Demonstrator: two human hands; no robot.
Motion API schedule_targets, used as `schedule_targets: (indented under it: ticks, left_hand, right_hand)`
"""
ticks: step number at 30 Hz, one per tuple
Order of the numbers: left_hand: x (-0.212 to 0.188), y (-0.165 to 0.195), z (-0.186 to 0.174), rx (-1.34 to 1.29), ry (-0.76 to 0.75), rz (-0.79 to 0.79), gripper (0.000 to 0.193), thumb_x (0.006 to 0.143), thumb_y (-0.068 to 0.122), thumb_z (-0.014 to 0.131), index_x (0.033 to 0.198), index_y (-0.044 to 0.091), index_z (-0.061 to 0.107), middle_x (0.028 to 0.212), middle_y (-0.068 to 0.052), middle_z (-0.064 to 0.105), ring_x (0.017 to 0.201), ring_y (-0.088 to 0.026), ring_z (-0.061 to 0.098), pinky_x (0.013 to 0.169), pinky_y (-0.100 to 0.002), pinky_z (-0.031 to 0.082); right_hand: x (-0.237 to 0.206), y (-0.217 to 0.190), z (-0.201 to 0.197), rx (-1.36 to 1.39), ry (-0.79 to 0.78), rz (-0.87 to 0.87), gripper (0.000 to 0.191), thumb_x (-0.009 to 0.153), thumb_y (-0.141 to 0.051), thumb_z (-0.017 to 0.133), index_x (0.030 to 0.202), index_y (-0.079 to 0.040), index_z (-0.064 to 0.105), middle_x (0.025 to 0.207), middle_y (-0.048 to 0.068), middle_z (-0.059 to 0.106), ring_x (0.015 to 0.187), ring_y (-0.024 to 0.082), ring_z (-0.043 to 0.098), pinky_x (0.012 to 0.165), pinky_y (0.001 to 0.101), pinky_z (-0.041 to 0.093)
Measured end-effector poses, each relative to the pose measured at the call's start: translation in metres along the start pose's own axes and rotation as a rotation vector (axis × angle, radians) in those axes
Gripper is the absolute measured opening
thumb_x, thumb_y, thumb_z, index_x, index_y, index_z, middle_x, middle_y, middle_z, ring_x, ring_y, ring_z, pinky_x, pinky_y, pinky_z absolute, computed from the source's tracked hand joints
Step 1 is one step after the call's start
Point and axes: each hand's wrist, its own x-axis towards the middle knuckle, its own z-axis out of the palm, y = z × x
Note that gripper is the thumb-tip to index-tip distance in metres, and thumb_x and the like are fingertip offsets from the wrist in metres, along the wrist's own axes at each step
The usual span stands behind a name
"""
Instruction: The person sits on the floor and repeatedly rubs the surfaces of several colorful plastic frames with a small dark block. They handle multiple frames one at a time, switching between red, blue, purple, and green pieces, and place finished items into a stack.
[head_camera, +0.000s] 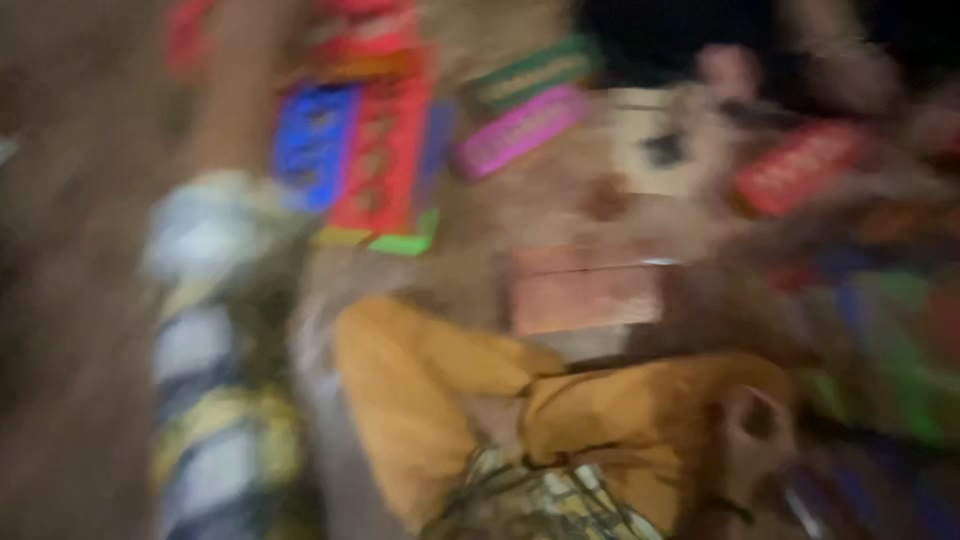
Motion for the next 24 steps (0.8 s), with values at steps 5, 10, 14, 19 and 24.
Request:
schedule_targets:
  ticks: [5, 10, 14, 19, 24]
  left_hand:
    - [0.051, 0.06, -0.017, 0.06, -0.006, 0.144, 0.043, 0.08, 0.023, 0.068, 0.12, 0.009, 0.064, 0.122, -0.016, 0.07, 0.116, -0.035, 0.066, 0.093, -0.05, 0.053]
    - [0.043, 0.039, -0.014, 0.095, 0.061, 0.196, 0.05, 0.08, 0.022, 0.068, 0.127, 0.007, 0.06, 0.127, -0.017, 0.069, 0.121, -0.035, 0.065, 0.097, -0.05, 0.052]
    - [0.038, 0.053, 0.004, 0.077, 0.117, 0.267, 0.056, 0.081, 0.022, 0.067, 0.133, 0.006, 0.057, 0.131, -0.018, 0.068, 0.124, -0.035, 0.064, 0.1, -0.049, 0.052]
    - [-0.006, 0.162, -0.013, -0.069, -0.072, 0.448, 0.072, 0.076, 0.017, 0.069, 0.145, 0.002, 0.057, 0.137, -0.019, 0.067, 0.122, -0.034, 0.065, 0.098, -0.046, 0.053]
    - [-0.128, 0.294, 0.011, -1.197, -0.838, 0.386, 0.079, 0.083, 0.026, 0.08, 0.154, 0.012, 0.049, 0.15, -0.013, 0.06, 0.138, -0.028, 0.056, 0.113, -0.042, 0.046]
  right_hand:
    - [0.019, -0.016, -0.009, 0.155, 0.023, 0.155, 0.013, 0.096, -0.014, 0.074, 0.104, -0.003, 0.074, 0.097, 0.01, 0.075, 0.085, 0.016, 0.071, 0.079, 0.0298, 0.056]
    - [0.014, -0.023, -0.011, 0.322, -0.071, 0.427, 0.015, 0.092, -0.015, 0.073, 0.101, -0.003, 0.073, 0.089, 0.008, 0.073, 0.077, 0.013, 0.072, 0.07, 0.0275, 0.056]
    - [0.005, -0.016, -0.006, 0.248, -0.037, 0.334, 0.013, 0.091, -0.012, 0.075, 0.098, -0.002, 0.074, 0.084, 0.007, 0.073, 0.074, 0.013, 0.07, 0.068, 0.0277, 0.055]
    - [0.005, -0.006, -0.009, 0.354, -0.013, 0.349, 0.013, 0.092, -0.01, 0.074, 0.1, -0.001, 0.073, 0.086, 0.005, 0.075, 0.078, 0.011, 0.071, 0.072, 0.0273, 0.056]
    - [0.022, -0.051, -0.021, 0.402, -0.066, 0.54, 0.018, 0.098, -0.016, 0.069, 0.106, -0.001, 0.072, 0.094, 0.008, 0.075, 0.085, 0.013, 0.071, 0.077, 0.0266, 0.056]
